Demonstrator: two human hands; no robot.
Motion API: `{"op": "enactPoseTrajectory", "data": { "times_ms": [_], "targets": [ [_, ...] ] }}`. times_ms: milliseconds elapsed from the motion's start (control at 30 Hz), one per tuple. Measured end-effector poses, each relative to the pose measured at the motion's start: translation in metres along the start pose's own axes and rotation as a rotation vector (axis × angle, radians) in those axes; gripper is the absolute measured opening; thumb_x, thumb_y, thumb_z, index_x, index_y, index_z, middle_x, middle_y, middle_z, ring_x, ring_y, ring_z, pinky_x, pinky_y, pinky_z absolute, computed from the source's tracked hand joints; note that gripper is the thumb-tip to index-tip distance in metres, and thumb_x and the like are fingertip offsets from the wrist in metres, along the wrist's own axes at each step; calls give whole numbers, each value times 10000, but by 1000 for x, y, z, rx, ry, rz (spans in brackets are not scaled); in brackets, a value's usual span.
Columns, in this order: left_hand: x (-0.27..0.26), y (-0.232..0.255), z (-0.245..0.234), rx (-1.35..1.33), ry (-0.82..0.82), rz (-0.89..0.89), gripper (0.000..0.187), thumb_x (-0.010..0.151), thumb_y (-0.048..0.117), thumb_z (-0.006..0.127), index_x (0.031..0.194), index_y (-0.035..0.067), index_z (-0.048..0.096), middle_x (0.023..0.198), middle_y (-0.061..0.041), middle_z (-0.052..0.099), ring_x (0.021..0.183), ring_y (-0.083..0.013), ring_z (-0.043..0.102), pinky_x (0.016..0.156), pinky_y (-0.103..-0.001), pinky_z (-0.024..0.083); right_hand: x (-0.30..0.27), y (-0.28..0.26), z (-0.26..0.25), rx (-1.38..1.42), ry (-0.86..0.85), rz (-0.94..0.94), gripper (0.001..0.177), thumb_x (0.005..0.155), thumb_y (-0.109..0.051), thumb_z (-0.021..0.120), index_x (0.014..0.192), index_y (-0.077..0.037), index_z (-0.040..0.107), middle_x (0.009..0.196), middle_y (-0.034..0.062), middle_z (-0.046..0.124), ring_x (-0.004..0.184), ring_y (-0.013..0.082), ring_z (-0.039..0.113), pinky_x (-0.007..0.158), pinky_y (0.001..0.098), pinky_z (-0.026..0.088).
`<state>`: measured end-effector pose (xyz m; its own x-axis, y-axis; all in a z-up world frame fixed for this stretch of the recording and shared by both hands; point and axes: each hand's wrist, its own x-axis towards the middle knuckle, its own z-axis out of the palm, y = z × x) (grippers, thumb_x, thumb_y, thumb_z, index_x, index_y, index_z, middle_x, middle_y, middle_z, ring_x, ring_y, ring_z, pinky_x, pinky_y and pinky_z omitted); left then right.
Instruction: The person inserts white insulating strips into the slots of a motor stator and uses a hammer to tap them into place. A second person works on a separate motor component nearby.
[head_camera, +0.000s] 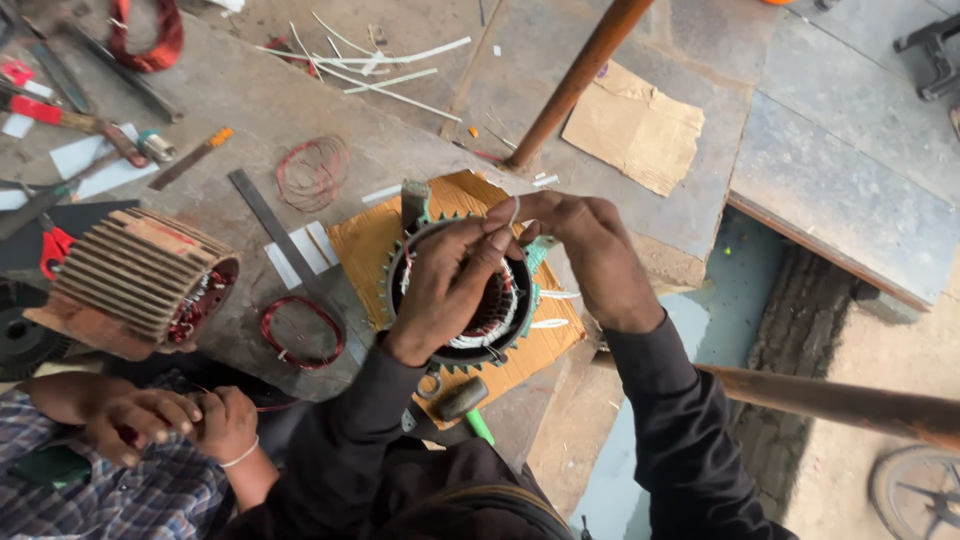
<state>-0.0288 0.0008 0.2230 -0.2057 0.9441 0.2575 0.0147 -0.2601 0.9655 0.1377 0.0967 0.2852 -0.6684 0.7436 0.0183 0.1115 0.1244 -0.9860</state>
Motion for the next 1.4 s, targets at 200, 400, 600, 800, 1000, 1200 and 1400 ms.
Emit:
{"op": "enactPoseTrajectory", "data": {
  "times_ms": [200,400,600,800,1000,1200,1400],
  "targets": [
    [3,43,-17,-107,82,-90,349,1085,349,546,935,50,644,834,50,650,766,-34,574,695,-220,466,-106,164,1,19,604,150,521,1142,-389,423,1018,42,687,848,111,676,768,183,607,727,340,501],
    [5,54,-20,11,113,-219,388,1084,369,533,856,72,636,702,69,456,668,-27,399,591,-241,317,-232,328,115,-752,-146,690,509,830,-499,780,1134,-106,670,1016,162,733,918,340,719,792,447,564],
    [6,55,-18,-33,113,-185,402,1098,370,530,868,56,633,715,74,472,692,-15,418,604,-232,342,-232,370,139,-632,-89,502,390,910,-280,722,1227,-98,588,1003,227,735,928,410,698,797,460,551],
    [11,55,-22,-42,128,-195,382,1099,355,504,947,64,700,692,83,486,646,3,426,566,-213,360,-275,321,75,-179,-81,653,461,927,-271,776,1244,-37,535,885,207,674,826,282,632,746,420,532],
    [13,56,-27,-50,137,-205,369,1101,332,513,945,58,704,648,89,424,585,-2,360,510,-215,296,-242,230,8,-165,239,578,392,1016,-303,551,1280,-14,573,837,115,667,713,199,614,623,351,527],
    [10,54,-25,3,147,-177,369,1097,333,504,941,69,709,642,94,467,577,5,411,504,-213,334,-111,199,11,-654,431,-37,344,1020,-200,627,1297,-21,530,969,208,714,815,332,733,694,427,574],
    [10,54,-24,10,176,-203,391,1098,328,531,923,37,726,624,50,410,571,-28,358,508,-240,278,-48,191,40,-879,318,-101,446,986,-200,627,1372,2,530,1067,281,713,779,434,705,617,476,554]
  ]
}}
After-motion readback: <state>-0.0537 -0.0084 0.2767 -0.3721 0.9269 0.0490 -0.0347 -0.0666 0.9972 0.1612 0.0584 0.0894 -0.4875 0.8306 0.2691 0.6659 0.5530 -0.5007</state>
